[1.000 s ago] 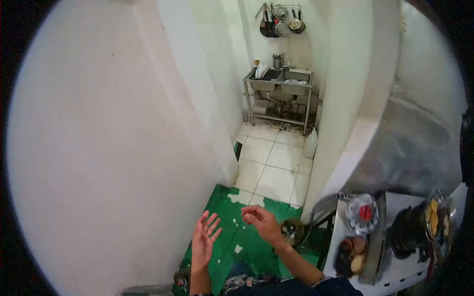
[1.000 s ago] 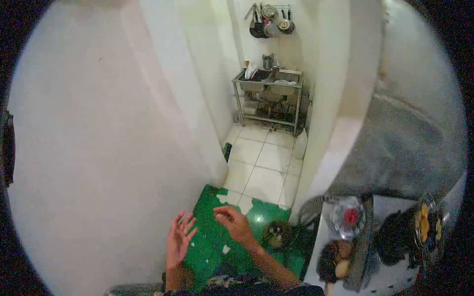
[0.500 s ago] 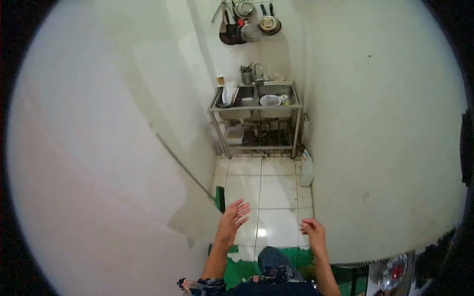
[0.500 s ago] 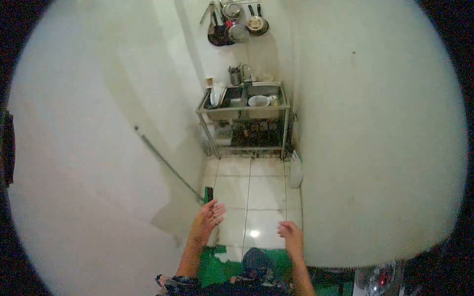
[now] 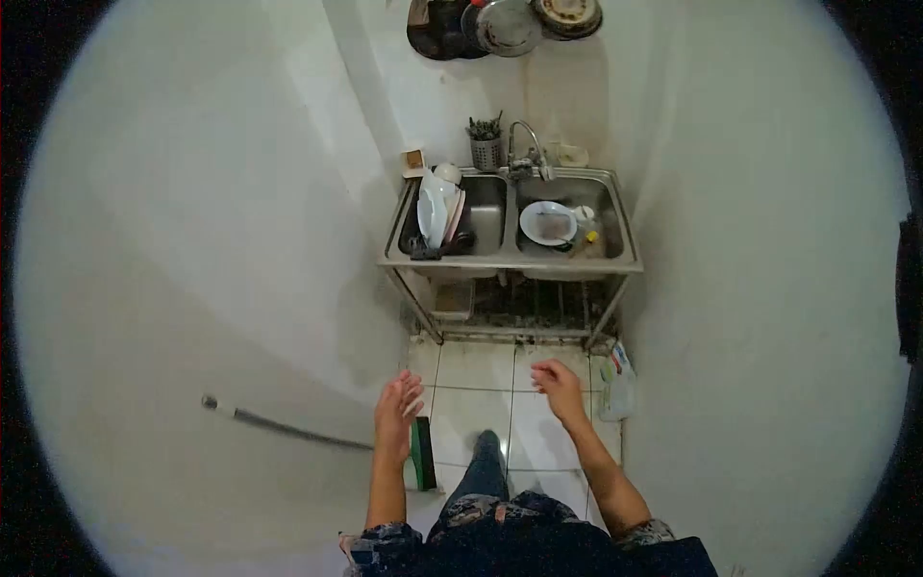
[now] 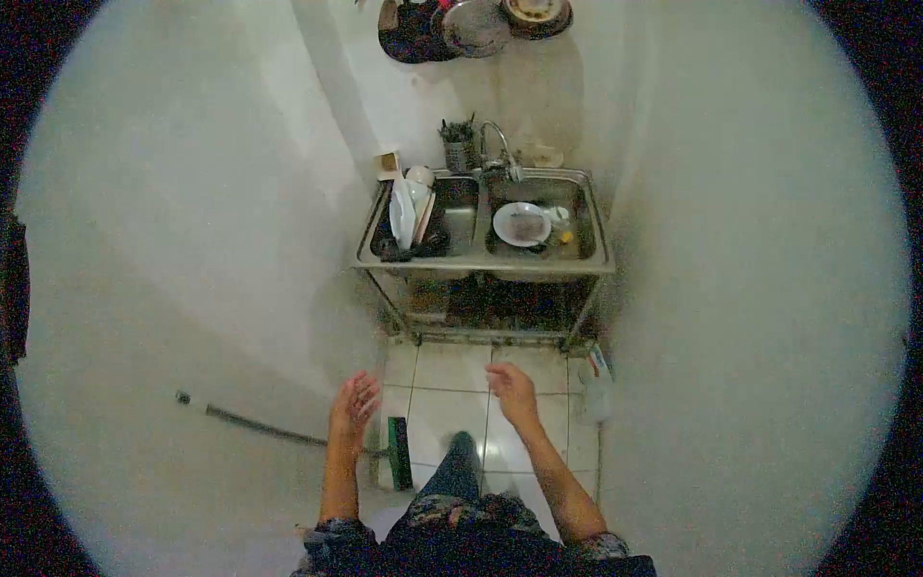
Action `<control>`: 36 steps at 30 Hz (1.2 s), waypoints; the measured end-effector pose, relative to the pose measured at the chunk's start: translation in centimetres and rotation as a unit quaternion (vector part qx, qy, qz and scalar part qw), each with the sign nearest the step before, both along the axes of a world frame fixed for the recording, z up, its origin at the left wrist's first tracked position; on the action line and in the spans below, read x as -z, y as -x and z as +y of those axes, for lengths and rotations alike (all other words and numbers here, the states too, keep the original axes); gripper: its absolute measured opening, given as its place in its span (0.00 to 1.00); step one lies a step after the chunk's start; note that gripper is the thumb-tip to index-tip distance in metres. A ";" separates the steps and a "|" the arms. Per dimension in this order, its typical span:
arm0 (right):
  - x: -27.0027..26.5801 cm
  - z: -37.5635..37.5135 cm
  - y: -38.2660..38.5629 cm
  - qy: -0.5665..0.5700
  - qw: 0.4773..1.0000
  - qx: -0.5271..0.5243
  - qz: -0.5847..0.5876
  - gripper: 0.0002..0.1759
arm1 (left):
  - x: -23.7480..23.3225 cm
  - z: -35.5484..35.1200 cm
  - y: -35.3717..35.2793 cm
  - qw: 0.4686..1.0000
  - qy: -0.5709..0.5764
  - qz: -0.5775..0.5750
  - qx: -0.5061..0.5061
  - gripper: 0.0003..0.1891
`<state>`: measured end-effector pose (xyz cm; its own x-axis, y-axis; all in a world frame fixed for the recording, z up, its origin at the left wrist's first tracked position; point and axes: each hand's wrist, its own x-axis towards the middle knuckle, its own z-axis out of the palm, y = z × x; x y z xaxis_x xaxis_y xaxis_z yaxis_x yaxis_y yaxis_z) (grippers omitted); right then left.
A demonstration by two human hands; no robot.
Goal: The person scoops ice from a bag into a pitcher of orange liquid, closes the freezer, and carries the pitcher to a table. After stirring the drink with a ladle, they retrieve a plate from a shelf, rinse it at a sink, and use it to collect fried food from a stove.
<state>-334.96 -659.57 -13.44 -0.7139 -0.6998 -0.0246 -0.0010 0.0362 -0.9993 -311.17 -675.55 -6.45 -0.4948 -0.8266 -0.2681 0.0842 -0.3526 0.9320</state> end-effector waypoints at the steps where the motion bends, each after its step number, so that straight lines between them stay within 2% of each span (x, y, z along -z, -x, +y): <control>1: 0.6 -4.4 2.0 0.007 1.000 -0.011 0.002 0.10 | 0.2 -3.0 2.3 1.000 -0.002 -0.002 -0.001 0.29; 5: 1.6 -20.0 9.7 0.025 0.999 -0.012 -0.020 0.10 | 1.0 -16.5 13.0 0.998 0.050 -0.025 0.008 0.28; 7: 2.1 -26.0 13.0 0.000 0.999 0.002 -0.050 0.10 | 2.0 -21.7 18.8 0.998 0.047 -0.033 0.010 0.28; 9: 3.3 -31.3 16.2 -0.040 0.998 -0.003 -0.037 0.10 | 2.8 -26.0 24.4 0.988 0.129 -0.083 0.022 0.31; 10: 4.4 -34.0 17.6 -0.045 0.998 -0.003 -0.033 0.10 | 4.0 -28.5 26.9 0.988 0.123 -0.092 0.021 0.31; 11: 5.0 -36.0 18.6 -0.047 0.999 -0.004 -0.027 0.10 | 5.9 -30.6 29.2 0.972 0.192 -0.134 0.013 0.34; 12: 4.2 -37.8 19.3 -0.037 0.997 0.013 -0.072 0.10 | 6.4 -32.0 31.2 0.950 0.259 -0.175 0.008 0.37; 13: 4.9 -39.9 20.2 -0.041 0.996 0.012 -0.077 0.10 | 7.1 -33.1 32.9 0.950 0.254 -0.181 0.009 0.37; 15: 5.3 -44.2 22.4 -0.041 0.999 0.011 -0.011 0.10 | 7.9 -35.9 36.0 0.900 0.347 -0.260 -0.033 0.43; 16: 5.8 -45.7 23.3 -0.067 0.998 -0.001 -0.007 0.10 | 8.4 -37.1 37.0 0.891 0.374 -0.256 -0.040 0.47; 17: 6.3 -46.2 23.6 -0.030 0.999 -0.013 0.024 0.10 | 9.0 -37.1 37.1 0.891 0.369 -0.262 -0.044 0.47; 20: 6.2 -49.2 24.9 -0.084 0.995 -0.046 -0.020 0.11 | 9.5 -38.9 38.2 0.861 0.412 -0.296 -0.036 0.45; 21: 4.3 -49.2 24.9 -0.122 0.991 -0.059 0.003 0.12 | 9.1 -39.0 38.3 0.860 0.409 -0.304 -0.036 0.45; 23: 4.3 -50.0 25.3 -0.160 0.983 -0.082 0.030 0.13 | 7.6 -38.6 38.7 0.903 0.297 -0.308 0.023 0.45; 25: 6.7 -50.7 24.9 -0.157 0.969 -0.039 0.188 0.14 | 8.1 -39.1 38.3 0.883 0.323 -0.338 0.029 0.45; 26: 7.4 -50.7 24.9 -0.160 0.968 -0.046 0.186 0.14 | 8.3 -39.3 38.2 0.871 0.341 -0.352 0.021 0.45; 27: 7.6 -50.7 25.0 -0.135 0.978 -0.028 0.157 0.13 | 8.1 -39.4 38.4 0.859 0.361 -0.364 0.012 0.45; 29: 7.8 -51.2 25.4 -0.083 0.992 0.009 0.097 0.12 | 7.4 -39.4 38.5 0.874 0.324 -0.362 -0.001 0.42; 31: 6.7 -51.2 26.0 -0.092 0.993 0.001 0.079 0.10 | 6.7 -39.8 38.3 0.849 0.374 -0.373 -0.009 0.41; 32: 6.1 -51.1 26.3 -0.095 0.993 -0.002 0.068 0.10 | 6.4 -40.0 38.7 0.851 0.331 -0.407 -0.017 0.40; 34: 4.9 -51.1 26.7 -0.101 0.993 -0.005 0.057 0.10 | 6.0 -40.3 38.6 0.842 0.354 -0.404 -0.035 0.38; 35: 4.3 -51.0 26.6 -0.087 0.996 -0.011 -0.002 0.10 | 6.0 -40.5 38.4 0.833 0.378 -0.401 -0.053 0.37; 36: 4.2 -51.1 26.7 -0.072 0.995 -0.017 -0.059 0.10 | 6.1 -40.8 38.3 0.859 0.335 -0.378 -0.083 0.35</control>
<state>-361.63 -710.64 -17.65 -0.6754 -0.7071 -0.2093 0.1129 0.1813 -0.9769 -349.50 -716.39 -12.56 -0.2491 -0.9629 0.1035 -0.6373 0.2434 0.7312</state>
